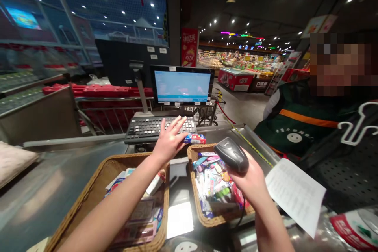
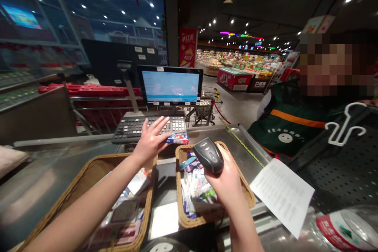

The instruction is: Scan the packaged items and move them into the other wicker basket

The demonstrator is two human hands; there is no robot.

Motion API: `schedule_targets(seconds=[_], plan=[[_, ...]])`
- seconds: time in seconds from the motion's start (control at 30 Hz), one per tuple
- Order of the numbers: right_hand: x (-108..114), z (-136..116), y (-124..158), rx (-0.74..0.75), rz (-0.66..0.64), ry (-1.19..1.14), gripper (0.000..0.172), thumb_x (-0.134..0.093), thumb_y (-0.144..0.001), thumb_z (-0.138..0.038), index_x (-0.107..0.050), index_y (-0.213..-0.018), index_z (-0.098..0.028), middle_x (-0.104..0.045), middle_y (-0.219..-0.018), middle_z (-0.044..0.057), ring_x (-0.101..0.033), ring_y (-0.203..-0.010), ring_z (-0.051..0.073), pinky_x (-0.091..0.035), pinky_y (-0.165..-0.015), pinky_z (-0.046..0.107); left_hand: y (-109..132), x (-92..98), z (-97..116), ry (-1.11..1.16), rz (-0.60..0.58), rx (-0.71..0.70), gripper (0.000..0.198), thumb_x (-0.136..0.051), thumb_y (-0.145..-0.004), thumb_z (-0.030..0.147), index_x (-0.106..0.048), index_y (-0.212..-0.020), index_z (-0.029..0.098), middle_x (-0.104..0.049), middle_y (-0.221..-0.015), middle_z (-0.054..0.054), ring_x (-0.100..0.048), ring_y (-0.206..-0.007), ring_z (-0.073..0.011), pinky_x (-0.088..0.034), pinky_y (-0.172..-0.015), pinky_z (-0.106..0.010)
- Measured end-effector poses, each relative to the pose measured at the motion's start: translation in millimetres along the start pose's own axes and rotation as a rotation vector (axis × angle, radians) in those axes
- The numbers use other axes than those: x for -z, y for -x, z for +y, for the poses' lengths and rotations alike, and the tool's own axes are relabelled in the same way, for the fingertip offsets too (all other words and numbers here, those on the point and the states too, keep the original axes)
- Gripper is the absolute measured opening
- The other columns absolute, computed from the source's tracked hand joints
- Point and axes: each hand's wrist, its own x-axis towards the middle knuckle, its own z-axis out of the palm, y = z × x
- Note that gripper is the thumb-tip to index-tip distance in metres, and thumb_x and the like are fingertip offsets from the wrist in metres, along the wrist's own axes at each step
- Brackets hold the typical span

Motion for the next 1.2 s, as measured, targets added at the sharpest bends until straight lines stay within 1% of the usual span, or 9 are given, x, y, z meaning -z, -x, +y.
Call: schedule_targets(seconds=[0.1,0.2,0.37,0.5,0.67,0.93,1.1,1.2], plan=[[-6,-21,-4,0.074,-0.002,-0.002,0.054,-0.06,-0.077,-0.031,-0.058,-0.129,-0.015,-0.061,-0.134,0.016,-0.057,-0.126,0.033,-0.045,-0.108,0.049,5,20.0,-13,-0.043,0.046,0.001,0.019,-0.065,-0.085,0.021,-0.071,-0.104,0.023,-0.041,-0.154,-0.015,-0.038,-0.144,-0.033,-0.012,-0.117,-0.068],[-11,-45,-9,0.157,-0.001,-0.008,0.055,-0.061,-0.077,-0.029,-0.057,-0.13,-0.015,-0.059,-0.136,0.016,-0.053,-0.13,0.033,-0.042,-0.111,0.051,8,34.9,-28,-0.081,0.073,0.005,0.019,-0.063,-0.086,0.021,-0.071,-0.103,0.023,-0.041,-0.155,-0.014,-0.037,-0.144,-0.0319,-0.01,-0.118,-0.067],[-22,-85,-15,0.245,0.047,0.002,0.049,-0.059,-0.079,-0.028,-0.058,-0.127,-0.021,-0.061,-0.134,0.013,-0.05,-0.133,0.034,-0.035,-0.115,0.056,7,53.2,-49,-0.13,0.102,0.006,0.019,-0.063,-0.087,0.023,-0.071,-0.104,0.024,-0.038,-0.156,-0.012,-0.037,-0.145,-0.0316,-0.006,-0.119,-0.066],[-35,-104,-14,0.263,0.027,0.038,0.049,-0.058,-0.079,-0.027,-0.058,-0.127,-0.02,-0.062,-0.133,0.014,-0.047,-0.136,0.037,-0.031,-0.115,0.061,6,64.3,-58,-0.166,0.114,0.006,0.018,-0.063,-0.088,0.023,-0.07,-0.105,0.024,-0.038,-0.156,-0.011,-0.035,-0.145,-0.0302,-0.004,-0.12,-0.065],[-44,-116,-7,0.255,-0.012,0.038,0.05,-0.058,-0.077,-0.023,-0.058,-0.126,-0.023,-0.062,-0.133,0.013,-0.046,-0.137,0.039,-0.03,-0.113,0.066,9,70.9,-65,-0.175,0.121,0.01,0.019,-0.064,-0.087,0.023,-0.07,-0.106,0.024,-0.038,-0.156,-0.011,-0.036,-0.145,-0.0296,-0.004,-0.12,-0.065],[-49,-124,1,0.241,-0.052,0.045,0.048,-0.059,-0.072,-0.019,-0.061,-0.12,-0.023,-0.065,-0.127,0.013,-0.048,-0.134,0.04,-0.033,-0.111,0.068,18,71.4,-70,-0.132,0.123,0.033,0.019,-0.062,-0.088,0.023,-0.071,-0.105,0.024,-0.039,-0.156,-0.01,-0.037,-0.144,-0.0297,-0.002,-0.12,-0.065],[-54,-126,4,0.273,-0.063,0.044,0.046,-0.057,-0.072,-0.017,-0.061,-0.118,-0.023,-0.065,-0.125,0.012,-0.05,-0.133,0.037,-0.037,-0.11,0.063,27,72.0,-75,-0.106,0.114,0.045,0.02,-0.064,-0.087,0.024,-0.071,-0.106,0.024,-0.039,-0.156,-0.011,-0.037,-0.144,-0.0307,-0.001,-0.12,-0.065],[-59,-126,6,0.273,-0.065,0.039,0.047,-0.058,-0.072,-0.017,-0.061,-0.118,-0.023,-0.065,-0.125,0.012,-0.05,-0.132,0.037,-0.036,-0.111,0.062,35,72.9,-78,-0.09,0.099,0.06,0.022,-0.066,-0.085,0.023,-0.071,-0.106,0.023,-0.038,-0.157,-0.011,-0.037,-0.144,-0.0315,-0.002,-0.12,-0.065]])
